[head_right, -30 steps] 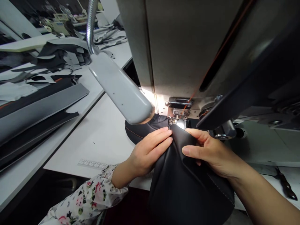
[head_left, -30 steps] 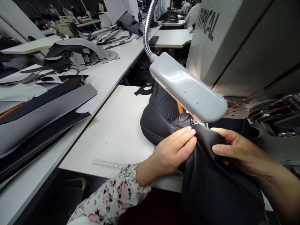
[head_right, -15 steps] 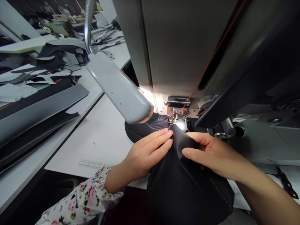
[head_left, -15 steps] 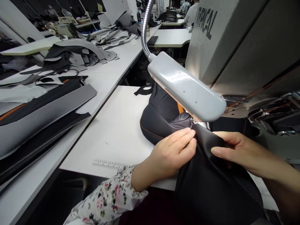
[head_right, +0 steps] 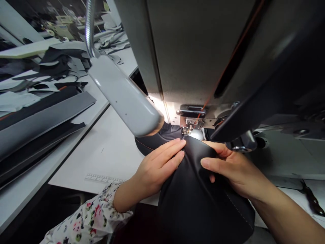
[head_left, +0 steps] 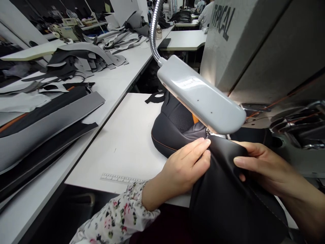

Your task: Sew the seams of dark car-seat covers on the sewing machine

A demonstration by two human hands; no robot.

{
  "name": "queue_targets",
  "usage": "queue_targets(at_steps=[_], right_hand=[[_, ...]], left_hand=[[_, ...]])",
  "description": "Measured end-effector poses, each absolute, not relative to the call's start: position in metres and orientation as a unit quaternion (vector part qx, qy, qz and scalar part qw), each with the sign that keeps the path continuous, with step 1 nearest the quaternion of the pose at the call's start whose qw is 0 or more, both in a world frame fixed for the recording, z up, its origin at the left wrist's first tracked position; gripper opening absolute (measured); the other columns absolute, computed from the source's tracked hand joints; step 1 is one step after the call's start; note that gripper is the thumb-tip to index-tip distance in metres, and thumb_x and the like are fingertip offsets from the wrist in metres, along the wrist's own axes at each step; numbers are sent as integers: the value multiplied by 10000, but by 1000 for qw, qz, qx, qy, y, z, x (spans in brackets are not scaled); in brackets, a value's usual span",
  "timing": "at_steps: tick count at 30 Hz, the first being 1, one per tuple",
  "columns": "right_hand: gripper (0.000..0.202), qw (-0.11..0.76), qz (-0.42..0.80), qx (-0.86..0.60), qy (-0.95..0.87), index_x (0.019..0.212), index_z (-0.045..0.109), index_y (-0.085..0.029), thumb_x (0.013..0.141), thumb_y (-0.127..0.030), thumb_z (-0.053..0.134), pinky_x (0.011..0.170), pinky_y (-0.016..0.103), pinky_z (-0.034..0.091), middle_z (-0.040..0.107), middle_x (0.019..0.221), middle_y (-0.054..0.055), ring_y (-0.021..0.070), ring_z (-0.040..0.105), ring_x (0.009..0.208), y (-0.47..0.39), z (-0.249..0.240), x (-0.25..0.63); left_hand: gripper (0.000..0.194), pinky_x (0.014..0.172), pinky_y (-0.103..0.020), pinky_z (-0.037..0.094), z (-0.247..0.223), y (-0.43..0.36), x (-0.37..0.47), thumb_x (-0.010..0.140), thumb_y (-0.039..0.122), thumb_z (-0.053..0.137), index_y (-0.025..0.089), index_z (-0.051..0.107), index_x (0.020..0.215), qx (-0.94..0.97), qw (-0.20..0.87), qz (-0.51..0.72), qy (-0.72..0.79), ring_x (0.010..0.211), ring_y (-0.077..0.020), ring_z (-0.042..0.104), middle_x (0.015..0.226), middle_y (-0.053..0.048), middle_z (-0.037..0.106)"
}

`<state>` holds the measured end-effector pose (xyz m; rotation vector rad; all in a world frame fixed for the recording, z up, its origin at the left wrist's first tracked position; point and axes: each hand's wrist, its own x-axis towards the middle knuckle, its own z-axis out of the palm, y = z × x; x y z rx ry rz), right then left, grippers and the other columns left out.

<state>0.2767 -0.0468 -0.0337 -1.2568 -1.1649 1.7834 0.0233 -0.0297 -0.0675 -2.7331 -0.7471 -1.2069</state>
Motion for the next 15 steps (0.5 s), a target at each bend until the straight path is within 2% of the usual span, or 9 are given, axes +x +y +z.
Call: queue_targets(at_steps=[4, 10, 15], right_hand=[[266, 266, 706, -459, -470, 800, 738, -205, 796, -437, 866, 552, 140, 434, 614, 672, -15, 82, 537, 614, -44, -36, 279], [342, 355, 710, -453, -406, 681, 696, -179, 725, -448, 902, 514, 163, 413, 554, 592, -18, 70, 477, 529, -51, -33, 266], [364, 363, 690, -479, -404, 699, 691, -176, 749, -485, 876, 516, 185, 424, 552, 584, -12, 83, 491, 524, -55, -35, 265]], left_hand=[[243, 1186, -386, 521, -68, -30, 24, 1055, 99, 458, 55, 609, 1240, -887, 31, -395, -239, 1454, -280, 525, 1391, -217, 666], [230, 1157, -386, 551, -66, -33, 25, 1052, 92, 465, 52, 618, 1220, -886, 38, -397, -238, 1373, -301, 606, 1388, -207, 669], [273, 1137, -381, 569, -65, -27, 21, 1090, 138, 400, 72, 637, 1210, -892, 25, -380, -242, 1363, -253, 620, 1383, -176, 683]])
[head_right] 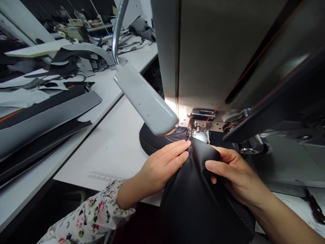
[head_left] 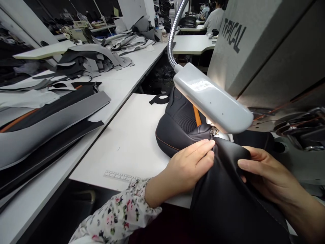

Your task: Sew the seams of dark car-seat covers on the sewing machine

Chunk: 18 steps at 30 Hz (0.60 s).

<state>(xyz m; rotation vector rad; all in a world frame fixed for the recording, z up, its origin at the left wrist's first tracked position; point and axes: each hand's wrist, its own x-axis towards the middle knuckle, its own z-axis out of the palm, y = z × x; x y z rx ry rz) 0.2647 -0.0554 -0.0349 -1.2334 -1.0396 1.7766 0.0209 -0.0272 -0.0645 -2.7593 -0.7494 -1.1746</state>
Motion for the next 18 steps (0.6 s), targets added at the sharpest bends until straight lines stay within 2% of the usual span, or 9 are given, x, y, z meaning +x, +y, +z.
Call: queue_targets(at_steps=[4, 7, 9, 10, 11, 13, 15, 18], right_hand=[[417, 344, 616, -535, -464, 737, 661, -186, 804, -570, 809, 500, 189, 430, 568, 613, -12, 89, 494, 530, -52, -34, 271], [406, 303, 476, -622, -543, 877, 696, -228, 805, -621, 766, 477, 225, 467, 686, 807, 26, 151, 603, 621, -45, -29, 278], [385, 264, 360, -669, -594, 1000, 740, -269, 813, -605, 722, 597, 310, 574, 750, 1019, 54, 238, 698, 791, -40, -25, 283], [376, 250, 310, -676, -619, 1065, 755, -298, 829, -583, 684, 727, 377, 617, 760, 1105, 49, 281, 721, 904, -38, -24, 285], [365, 241, 274, -671, -646, 1115, 761, -334, 847, -550, 640, 878, 450, 614, 762, 1167, 27, 309, 722, 1012, -36, -23, 287], [373, 232, 240, -636, -695, 1179, 759, -411, 872, -466, 555, 1098, 548, 516, 753, 1245, -42, 319, 692, 1173, -34, -24, 289], [415, 222, 229, -608, -727, 1182, 762, -462, 874, -386, 495, 1158, 573, 468, 746, 1262, -101, 302, 680, 1224, -33, -25, 290], [436, 210, 190, -621, -731, 1129, 788, -474, 857, -354, 469, 1105, 598, 512, 761, 1215, -120, 312, 698, 1195, -33, -27, 290]], left_hand=[[301, 1100, -383, 590, -59, -21, 20, 1089, 143, 393, 90, 680, 1162, -904, 41, -352, -241, 1275, -245, 676, 1360, -131, 708], [326, 1099, -391, 586, -53, -19, 21, 1083, 133, 386, 86, 702, 1150, -910, 48, -331, -246, 1264, -261, 680, 1350, -114, 716], [348, 1108, -397, 579, -51, -19, 21, 1086, 134, 370, 87, 709, 1148, -912, 50, -323, -249, 1269, -263, 677, 1352, -113, 714], [354, 1113, -399, 576, -50, -19, 22, 1087, 133, 365, 88, 711, 1148, -913, 51, -318, -249, 1268, -261, 677, 1355, -114, 712], [353, 1115, -400, 575, -50, -19, 22, 1086, 130, 365, 91, 712, 1144, -914, 54, -316, -249, 1265, -257, 679, 1356, -116, 711], [326, 1121, -400, 572, -51, -20, 22, 1080, 127, 390, 99, 711, 1127, -915, 62, -314, -247, 1265, -249, 680, 1356, -121, 710], [277, 1123, -395, 573, -52, -20, 23, 1066, 118, 435, 105, 709, 1103, -912, 71, -321, -246, 1263, -241, 683, 1339, -123, 718], [217, 1122, -392, 577, -54, -21, 25, 1038, 94, 494, 99, 705, 1086, -907, 80, -334, -244, 1256, -249, 690, 1318, -127, 728]])
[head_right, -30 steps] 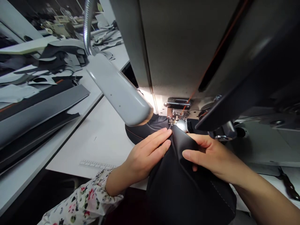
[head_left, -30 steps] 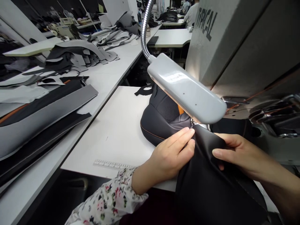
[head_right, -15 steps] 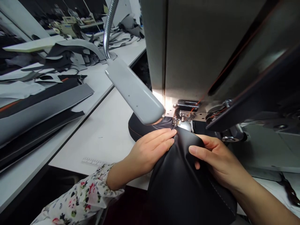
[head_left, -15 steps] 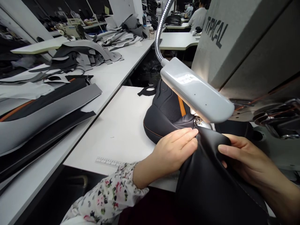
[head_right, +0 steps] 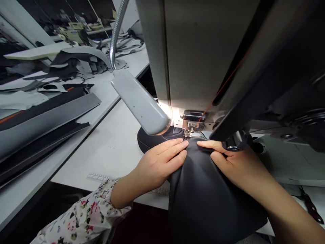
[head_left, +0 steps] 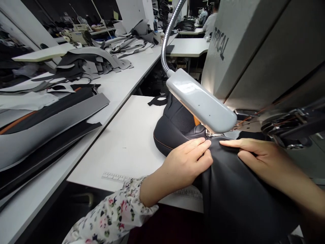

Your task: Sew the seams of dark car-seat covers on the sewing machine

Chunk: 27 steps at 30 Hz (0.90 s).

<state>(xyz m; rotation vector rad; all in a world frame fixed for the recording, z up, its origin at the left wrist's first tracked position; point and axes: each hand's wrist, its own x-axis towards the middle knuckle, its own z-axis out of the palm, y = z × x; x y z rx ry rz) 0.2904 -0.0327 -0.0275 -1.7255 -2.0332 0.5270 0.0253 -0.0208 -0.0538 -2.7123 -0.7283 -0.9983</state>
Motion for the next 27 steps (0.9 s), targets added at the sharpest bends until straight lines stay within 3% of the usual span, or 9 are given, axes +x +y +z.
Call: queue_targets(at_steps=[27], right_hand=[[413, 227, 231, -606, -726, 1125, 818, -356, 875, -269, 501, 1148, 503, 514, 774, 1211, -37, 285, 706, 1210, -26, -28, 290]], left_hand=[[221, 1120, -400, 589, -55, -22, 26, 1040, 68, 498, 100, 702, 1117, -902, 74, -351, -242, 1273, -246, 685, 1303, -128, 737]])
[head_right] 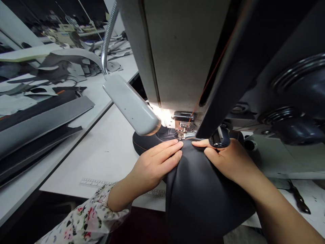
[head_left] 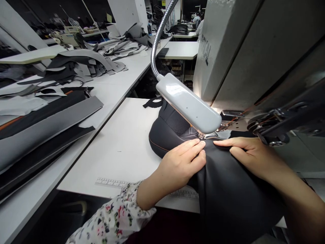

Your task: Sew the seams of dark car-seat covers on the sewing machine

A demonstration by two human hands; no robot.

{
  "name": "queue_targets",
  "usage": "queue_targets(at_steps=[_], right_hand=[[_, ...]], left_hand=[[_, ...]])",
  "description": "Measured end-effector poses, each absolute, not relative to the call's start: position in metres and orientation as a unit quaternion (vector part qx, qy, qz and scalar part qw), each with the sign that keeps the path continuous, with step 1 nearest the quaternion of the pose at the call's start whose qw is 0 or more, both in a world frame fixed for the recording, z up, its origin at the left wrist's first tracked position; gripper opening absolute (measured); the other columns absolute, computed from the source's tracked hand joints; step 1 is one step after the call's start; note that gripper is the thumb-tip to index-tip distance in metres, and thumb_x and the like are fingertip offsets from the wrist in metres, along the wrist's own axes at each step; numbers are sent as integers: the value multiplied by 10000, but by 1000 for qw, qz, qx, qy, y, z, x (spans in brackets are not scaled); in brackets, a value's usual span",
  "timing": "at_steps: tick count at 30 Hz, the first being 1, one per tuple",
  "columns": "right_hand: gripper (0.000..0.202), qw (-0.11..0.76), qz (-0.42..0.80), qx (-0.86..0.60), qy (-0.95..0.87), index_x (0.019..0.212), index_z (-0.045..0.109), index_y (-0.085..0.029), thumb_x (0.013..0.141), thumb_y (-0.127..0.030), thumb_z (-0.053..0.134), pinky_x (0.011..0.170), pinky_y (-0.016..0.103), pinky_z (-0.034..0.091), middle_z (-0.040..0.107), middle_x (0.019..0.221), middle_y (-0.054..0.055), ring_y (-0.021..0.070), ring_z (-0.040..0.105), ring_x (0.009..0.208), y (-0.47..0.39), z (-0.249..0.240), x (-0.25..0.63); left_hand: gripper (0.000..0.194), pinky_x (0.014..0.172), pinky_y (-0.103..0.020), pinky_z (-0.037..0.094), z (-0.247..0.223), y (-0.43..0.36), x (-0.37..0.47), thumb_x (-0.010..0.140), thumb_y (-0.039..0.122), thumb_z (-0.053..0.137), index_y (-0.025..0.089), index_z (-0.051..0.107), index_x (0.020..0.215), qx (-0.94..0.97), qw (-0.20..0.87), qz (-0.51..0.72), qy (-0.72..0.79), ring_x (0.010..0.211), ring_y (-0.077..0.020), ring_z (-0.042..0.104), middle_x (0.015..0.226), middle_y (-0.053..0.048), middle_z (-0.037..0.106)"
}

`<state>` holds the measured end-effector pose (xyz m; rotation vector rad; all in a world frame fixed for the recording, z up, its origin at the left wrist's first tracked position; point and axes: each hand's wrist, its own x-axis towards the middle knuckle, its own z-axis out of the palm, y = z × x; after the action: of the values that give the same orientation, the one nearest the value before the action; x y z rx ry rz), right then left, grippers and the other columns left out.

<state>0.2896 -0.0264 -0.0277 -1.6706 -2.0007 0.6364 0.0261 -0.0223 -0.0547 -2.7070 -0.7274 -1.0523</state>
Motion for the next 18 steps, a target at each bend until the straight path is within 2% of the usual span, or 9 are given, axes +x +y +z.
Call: queue_targets(at_steps=[7, 11, 16, 18], right_hand=[[415, 232, 236, -615, -716, 1135, 809, -365, 889, -262, 491, 1162, 474, 498, 771, 1220, -62, 257, 697, 1229, -25, -32, 292], [417, 230, 236, -610, -721, 1162, 805, -339, 895, -253, 497, 1147, 458, 512, 764, 1243, -40, 264, 692, 1237, -25, -32, 292], [445, 224, 233, -605, -727, 1224, 772, -383, 928, -260, 463, 1136, 499, 504, 752, 1273, -47, 271, 684, 1239, -27, -37, 292], [425, 215, 222, -588, -748, 1277, 742, -399, 967, -318, 464, 1109, 515, 513, 750, 1276, -26, 285, 693, 1206, -38, -36, 299]], left_hand=[[192, 1084, -405, 612, -59, -18, 24, 1048, 99, 521, 102, 693, 1133, -892, 50, -390, -223, 1238, -244, 702, 1269, -109, 755], [212, 1073, -428, 612, -63, -14, 22, 1063, 114, 496, 118, 689, 1150, -894, 28, -393, -214, 1231, -231, 703, 1268, -100, 758], [213, 1123, -435, 566, -65, -11, 19, 1062, 126, 497, 114, 688, 1154, -903, 13, -375, -209, 1260, -218, 680, 1289, -117, 747], [227, 1140, -425, 551, -65, -10, 19, 1069, 138, 482, 124, 689, 1163, -906, 8, -368, -208, 1284, -204, 662, 1308, -118, 739]])
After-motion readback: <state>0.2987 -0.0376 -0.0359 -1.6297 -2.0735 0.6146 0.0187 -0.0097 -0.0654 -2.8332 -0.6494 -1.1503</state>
